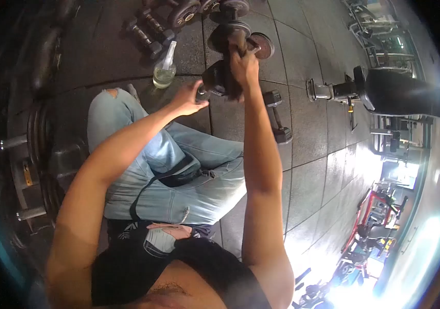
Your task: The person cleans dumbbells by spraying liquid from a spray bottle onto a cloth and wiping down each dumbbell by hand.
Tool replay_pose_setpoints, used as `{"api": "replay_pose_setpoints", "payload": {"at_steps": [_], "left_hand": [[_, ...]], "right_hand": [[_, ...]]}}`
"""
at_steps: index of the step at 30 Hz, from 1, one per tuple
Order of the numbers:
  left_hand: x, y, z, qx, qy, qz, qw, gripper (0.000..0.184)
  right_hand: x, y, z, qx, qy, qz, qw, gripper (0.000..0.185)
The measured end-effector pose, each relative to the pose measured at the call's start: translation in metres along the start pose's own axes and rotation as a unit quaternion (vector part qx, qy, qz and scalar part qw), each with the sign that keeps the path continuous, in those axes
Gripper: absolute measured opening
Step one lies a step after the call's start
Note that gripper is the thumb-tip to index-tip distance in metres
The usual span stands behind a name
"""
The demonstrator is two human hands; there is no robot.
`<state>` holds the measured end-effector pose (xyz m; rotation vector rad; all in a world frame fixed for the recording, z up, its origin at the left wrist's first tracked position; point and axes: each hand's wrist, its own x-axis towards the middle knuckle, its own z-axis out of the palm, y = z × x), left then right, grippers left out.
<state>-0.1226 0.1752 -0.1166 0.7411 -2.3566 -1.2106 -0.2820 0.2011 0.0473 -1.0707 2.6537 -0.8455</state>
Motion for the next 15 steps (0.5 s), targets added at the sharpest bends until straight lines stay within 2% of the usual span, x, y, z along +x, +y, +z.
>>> {"api": "replay_pose_setpoints", "payload": {"at_steps": [1,2,3,4,5,7,8,10,11,12,13,14,15], "left_hand": [[0.012,0.0,0.016,-0.008,0.003,-0.005,1.0,0.067],[0.025,-0.005,0.038,-0.037,0.019,0.034,0.999,0.064],[0.036,-0.008,0.05,-0.064,0.037,0.075,0.994,0.062],[0.043,-0.002,0.042,-0.078,-0.031,0.042,0.996,0.061],[0.046,-0.004,0.048,-0.085,-0.032,0.038,0.995,0.061],[0.056,-0.021,0.067,-0.026,0.01,0.08,0.996,0.059],[0.051,-0.03,0.081,0.001,0.023,0.098,0.995,0.058],[0.051,-0.048,0.103,0.062,0.054,0.143,0.986,0.056],[0.057,-0.054,0.107,0.097,0.076,0.17,0.978,0.055],[0.057,-0.058,0.11,0.131,0.096,0.196,0.967,0.054],[0.057,-0.057,0.109,0.132,0.092,0.2,0.966,0.054],[0.057,-0.055,0.106,0.347,0.157,0.283,0.88,0.049],[0.056,-0.054,0.1,0.54,0.214,0.346,0.736,0.044]], "right_hand": [[-0.015,0.02,0.011,0.01,0.028,-0.101,0.994,0.053],[-0.044,0.001,0.006,0.019,0.004,-0.071,0.997,0.047],[-0.057,0.015,0.018,0.056,0.067,-0.228,0.97,0.041],[-0.072,0.015,0.023,0.034,0.131,-0.233,0.963,0.042],[-0.086,0.008,0.022,0.027,0.126,-0.232,0.964,0.042],[-0.1,-0.017,0.012,-0.191,0.136,-0.371,0.898,0.051],[-0.098,-0.021,0.007,-0.198,0.126,-0.36,0.903,0.051],[-0.066,-0.032,0.0,-0.245,0.007,-0.478,0.843,0.05],[-0.044,-0.043,-0.001,-0.246,0.009,-0.474,0.846,0.05],[-0.023,-0.053,-0.002,-0.28,-0.153,-0.359,0.877,0.048],[-0.002,-0.056,0.001,-0.3,-0.307,-0.233,0.872,0.046],[0.018,-0.052,0.004,-0.299,-0.304,-0.231,0.874,0.046],[0.039,-0.047,0.008,-0.191,-0.4,-0.118,0.888,0.045]]}}
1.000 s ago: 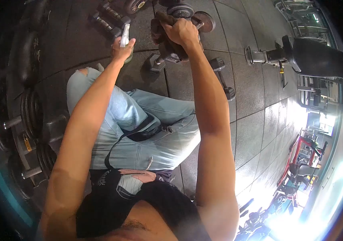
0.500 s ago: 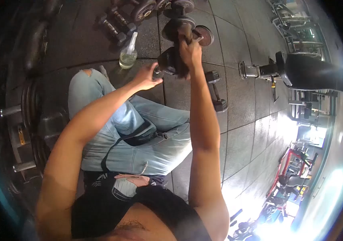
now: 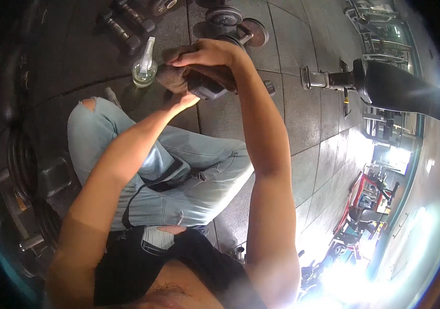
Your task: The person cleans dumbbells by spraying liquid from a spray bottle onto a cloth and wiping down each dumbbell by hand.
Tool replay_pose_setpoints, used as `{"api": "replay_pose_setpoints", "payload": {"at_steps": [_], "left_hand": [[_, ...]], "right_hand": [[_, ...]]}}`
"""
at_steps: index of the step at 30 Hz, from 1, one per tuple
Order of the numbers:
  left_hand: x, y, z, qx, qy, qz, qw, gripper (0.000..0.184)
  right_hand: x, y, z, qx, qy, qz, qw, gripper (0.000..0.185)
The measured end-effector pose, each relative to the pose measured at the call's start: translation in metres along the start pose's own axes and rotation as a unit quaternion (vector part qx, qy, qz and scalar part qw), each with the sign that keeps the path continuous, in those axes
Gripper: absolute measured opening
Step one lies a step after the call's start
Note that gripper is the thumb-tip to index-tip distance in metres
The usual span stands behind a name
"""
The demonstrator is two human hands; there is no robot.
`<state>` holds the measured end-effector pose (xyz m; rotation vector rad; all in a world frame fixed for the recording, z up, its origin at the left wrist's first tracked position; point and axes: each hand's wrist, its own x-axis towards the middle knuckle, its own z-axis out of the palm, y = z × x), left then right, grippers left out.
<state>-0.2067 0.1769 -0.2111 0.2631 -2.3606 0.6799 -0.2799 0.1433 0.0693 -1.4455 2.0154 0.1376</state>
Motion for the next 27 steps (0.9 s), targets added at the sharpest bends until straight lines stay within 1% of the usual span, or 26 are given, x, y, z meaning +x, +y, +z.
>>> {"api": "replay_pose_setpoints", "payload": {"at_steps": [1,2,3,4,5,6,7,8,9,10,12,13,14,15,16,17,18,19,20,21,22,23,24,26,27], "left_hand": [[0.005,-0.01,-0.01,0.004,-0.001,0.002,1.0,0.044],[0.011,-0.016,-0.024,-0.204,0.002,-0.125,0.971,0.044],[0.02,-0.024,-0.039,-0.398,0.007,-0.248,0.883,0.045],[0.026,-0.027,-0.049,-0.569,0.014,-0.358,0.74,0.045],[0.027,-0.025,-0.054,-0.542,0.056,-0.397,0.739,0.04],[0.028,-0.027,-0.059,-0.545,0.053,-0.399,0.735,0.04],[0.028,-0.032,-0.061,-0.574,-0.041,-0.39,0.719,0.035],[0.031,-0.039,-0.062,-0.594,-0.134,-0.375,0.699,0.031],[0.031,-0.032,-0.055,-0.601,-0.026,-0.391,0.696,0.028],[0.03,-0.032,-0.053,-0.602,-0.028,-0.388,0.697,0.028],[0.028,-0.031,-0.052,-0.569,-0.039,-0.373,0.732,0.031],[0.026,-0.031,-0.05,-0.57,-0.041,-0.368,0.733,0.031],[0.024,-0.032,-0.049,-0.594,-0.018,-0.361,0.718,0.032],[0.023,-0.031,-0.048,-0.617,0.004,-0.354,0.703,0.032],[0.023,-0.032,-0.048,-0.619,0.003,-0.349,0.704,0.032],[0.024,-0.032,-0.048,-0.624,-0.002,-0.349,0.699,0.032],[0.024,-0.032,-0.048,-0.628,-0.006,-0.349,0.695,0.032],[0.025,-0.033,-0.048,-0.631,-0.01,-0.35,0.692,0.031],[0.026,-0.033,-0.048,-0.633,-0.012,-0.351,0.69,0.031],[0.026,-0.033,-0.048,-0.636,-0.016,-0.355,0.685,0.031],[0.026,-0.033,-0.047,-0.64,-0.019,-0.361,0.678,0.031],[0.027,-0.032,-0.047,-0.646,-0.022,-0.367,0.669,0.031],[0.027,-0.032,-0.046,-0.653,-0.023,-0.373,0.659,0.031],[0.029,-0.031,-0.045,-0.665,-0.022,-0.381,0.642,0.031],[0.03,-0.031,-0.044,-0.67,-0.023,-0.386,0.634,0.031]], "right_hand": [[0.009,0.008,-0.004,0.155,-0.091,0.038,0.983,0.044],[0.008,0.018,0.003,0.156,-0.092,0.034,0.983,0.044],[0.004,0.03,0.014,0.388,-0.053,-0.02,0.92,0.045],[0.001,0.046,0.023,0.596,-0.012,-0.069,0.8,0.045],[-0.003,0.069,0.03,0.653,-0.034,-0.118,0.747,0.05],[-0.01,0.071,0.044,0.655,-0.035,-0.112,0.747,0.05],[-0.021,0.068,0.059,0.726,0.062,-0.111,0.676,0.051],[-0.029,0.065,0.071,0.783,0.159,-0.111,0.591,0.052],[-0.032,0.068,0.084,0.791,0.167,-0.154,0.569,0.053],[-0.038,0.059,0.094,0.779,0.23,-0.162,0.56,0.054],[-0.054,0.04,0.114,0.744,0.36,-0.113,0.551,0.054],[-0.061,0.024,0.122,0.716,0.412,-0.094,0.556,0.052],[-0.064,0.009,0.131,0.672,0.491,-0.003,0.554,0.046],[-0.06,0.012,0.152,0.608,0.516,0.021,0.603,0.046],[-0.056,0.013,0.174,0.539,0.536,0.045,0.648,0.047],[-0.05,-0.019,0.174,0.431,0.637,0.019,0.639,0.052],[-0.046,-0.045,0.169,0.315,0.724,-0.008,0.614,0.057],[-0.045,-0.044,0.171,0.209,0.724,0.031,0.656,0.077],[-0.046,-0.042,0.165,0.211,0.727,0.027,0.653,0.077],[-0.052,-0.037,0.157,0.089,0.705,0.008,0.704,0.077],[-0.059,-0.031,0.149,-0.036,0.668,-0.01,0.743,0.077],[-0.06,-0.026,0.137,-0.065,0.636,0.016,0.769,0.075],[-0.057,-0.016,0.13,-0.069,0.634,0.015,0.77,0.075],[-0.048,0.006,0.11,-0.01,0.616,-0.101,0.781,0.068],[-0.048,0.018,0.099,-0.001,0.593,-0.152,0.791,0.062]]}}
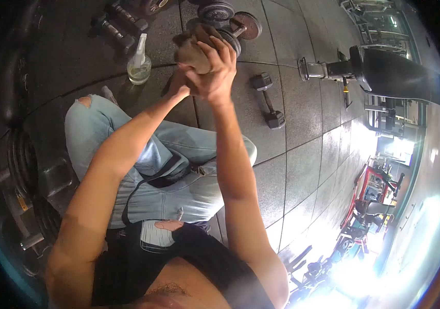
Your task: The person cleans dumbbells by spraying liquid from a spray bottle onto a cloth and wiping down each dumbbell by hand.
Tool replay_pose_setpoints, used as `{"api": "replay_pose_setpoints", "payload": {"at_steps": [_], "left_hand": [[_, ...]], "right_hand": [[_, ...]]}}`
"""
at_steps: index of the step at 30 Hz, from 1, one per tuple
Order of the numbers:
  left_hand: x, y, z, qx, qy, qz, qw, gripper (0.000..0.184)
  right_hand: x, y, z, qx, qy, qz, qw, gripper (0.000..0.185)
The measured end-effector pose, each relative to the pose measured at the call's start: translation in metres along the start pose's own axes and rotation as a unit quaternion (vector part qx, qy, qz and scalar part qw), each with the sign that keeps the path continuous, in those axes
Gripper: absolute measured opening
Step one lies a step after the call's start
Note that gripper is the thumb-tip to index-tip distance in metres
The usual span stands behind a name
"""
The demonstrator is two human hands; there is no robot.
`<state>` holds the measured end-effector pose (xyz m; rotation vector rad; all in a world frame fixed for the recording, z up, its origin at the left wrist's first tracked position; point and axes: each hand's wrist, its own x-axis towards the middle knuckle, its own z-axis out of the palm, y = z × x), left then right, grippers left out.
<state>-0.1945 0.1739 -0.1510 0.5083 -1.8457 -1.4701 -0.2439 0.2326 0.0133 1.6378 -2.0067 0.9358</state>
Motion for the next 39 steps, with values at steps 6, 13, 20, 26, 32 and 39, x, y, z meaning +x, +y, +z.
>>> {"api": "replay_pose_setpoints", "payload": {"at_steps": [6,13,20,26,32,39], "left_hand": [[-0.005,0.003,0.007,0.117,0.044,0.08,0.989,0.045],[0.003,-0.049,0.023,-0.182,-0.089,0.178,0.963,0.04],[-0.021,-0.01,0.003,-0.087,-0.089,0.066,0.99,0.037],[-0.017,0.03,-0.003,0.165,-0.053,0.052,0.984,0.025],[-0.015,-0.011,0.008,0.032,-0.042,0.109,0.993,0.022],[-0.026,0.031,0.0,0.237,-0.081,0.119,0.961,0.019]], "right_hand": [[0.022,0.048,-0.019,0.351,-0.121,0.275,0.887,0.031],[-0.037,-0.034,0.042,0.171,0.303,0.357,0.867,0.053],[-0.05,-0.044,0.036,0.002,0.287,0.307,0.907,0.075],[-0.018,-0.007,-0.001,0.235,0.311,0.446,0.805,0.033],[-0.053,-0.077,0.018,-0.097,0.152,0.24,0.954,0.053],[0.026,0.002,-0.034,-0.028,-0.188,0.326,0.926,0.039]]}}
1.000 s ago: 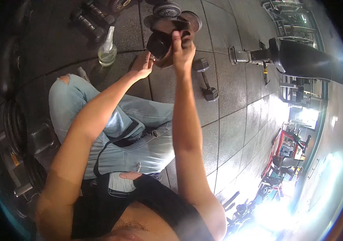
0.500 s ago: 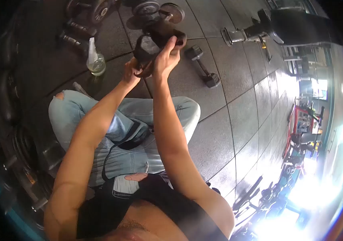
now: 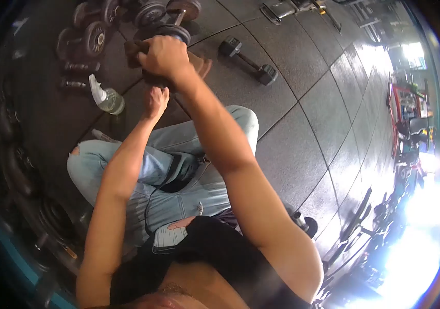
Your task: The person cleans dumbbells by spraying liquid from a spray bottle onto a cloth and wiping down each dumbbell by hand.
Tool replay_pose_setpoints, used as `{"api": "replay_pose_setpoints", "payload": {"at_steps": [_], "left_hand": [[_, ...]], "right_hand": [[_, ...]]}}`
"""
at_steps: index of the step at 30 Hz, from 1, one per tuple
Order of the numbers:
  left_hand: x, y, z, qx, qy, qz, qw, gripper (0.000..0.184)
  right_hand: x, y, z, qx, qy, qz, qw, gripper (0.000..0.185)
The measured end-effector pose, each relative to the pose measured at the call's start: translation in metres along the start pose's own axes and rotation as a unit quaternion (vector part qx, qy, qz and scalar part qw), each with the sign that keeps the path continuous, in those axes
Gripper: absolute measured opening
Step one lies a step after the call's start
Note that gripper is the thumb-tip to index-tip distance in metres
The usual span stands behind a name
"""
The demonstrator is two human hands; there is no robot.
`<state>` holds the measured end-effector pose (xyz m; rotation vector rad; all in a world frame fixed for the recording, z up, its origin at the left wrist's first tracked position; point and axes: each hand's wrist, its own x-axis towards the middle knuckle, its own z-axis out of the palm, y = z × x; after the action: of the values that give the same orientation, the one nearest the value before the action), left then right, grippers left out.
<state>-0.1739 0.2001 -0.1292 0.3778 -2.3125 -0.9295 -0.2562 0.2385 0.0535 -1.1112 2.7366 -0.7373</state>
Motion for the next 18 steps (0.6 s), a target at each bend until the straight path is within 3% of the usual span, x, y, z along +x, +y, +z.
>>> {"api": "replay_pose_setpoints", "payload": {"at_steps": [2,3,5,6,8,9,10,12,14,16,18], "left_hand": [[0.001,-0.006,0.002,0.001,0.004,0.003,1.0,0.018],[-0.001,-0.006,0.002,0.004,-0.015,-0.009,1.0,0.019],[-0.001,-0.007,0.004,0.007,-0.007,-0.019,1.0,0.02],[-0.002,-0.01,0.007,0.007,0.008,-0.037,0.999,0.022],[-0.007,-0.026,0.012,0.005,0.004,0.009,1.0,0.026],[-0.009,-0.036,0.016,-0.001,0.001,0.053,0.999,0.03],[-0.016,-0.045,0.023,-0.066,-0.001,0.001,0.998,0.04],[-0.006,-0.021,0.008,0.12,-0.111,0.072,0.984,0.052],[0.012,-0.007,0.013,0.097,-0.133,0.089,0.982,0.051],[0.027,-0.007,0.004,0.038,-0.167,0.092,0.981,0.05],[0.025,0.01,0.017,-0.022,-0.217,0.085,0.972,0.048]], "right_hand": [[0.046,0.035,-0.001,0.135,-0.188,-0.024,0.973,0.048],[0.045,0.045,0.0,0.142,-0.18,-0.02,0.973,0.048],[0.038,0.064,0.005,0.425,-0.18,0.011,0.887,0.06],[0.03,0.068,0.01,0.43,-0.178,0.01,0.885,0.06],[-0.001,0.072,0.021,0.591,-0.015,0.141,0.794,0.061],[-0.012,0.074,0.035,0.599,0.044,0.166,0.782,0.065],[-0.03,0.065,0.037,0.503,0.148,0.189,0.83,0.064],[-0.068,0.031,0.053,0.435,0.33,0.196,0.815,0.047],[-0.105,0.024,0.059,0.429,0.298,0.168,0.836,0.032],[-0.116,0.038,0.041,0.485,0.232,0.143,0.831,0.032],[-0.101,0.063,0.016,0.589,0.247,0.144,0.756,0.033]]}}
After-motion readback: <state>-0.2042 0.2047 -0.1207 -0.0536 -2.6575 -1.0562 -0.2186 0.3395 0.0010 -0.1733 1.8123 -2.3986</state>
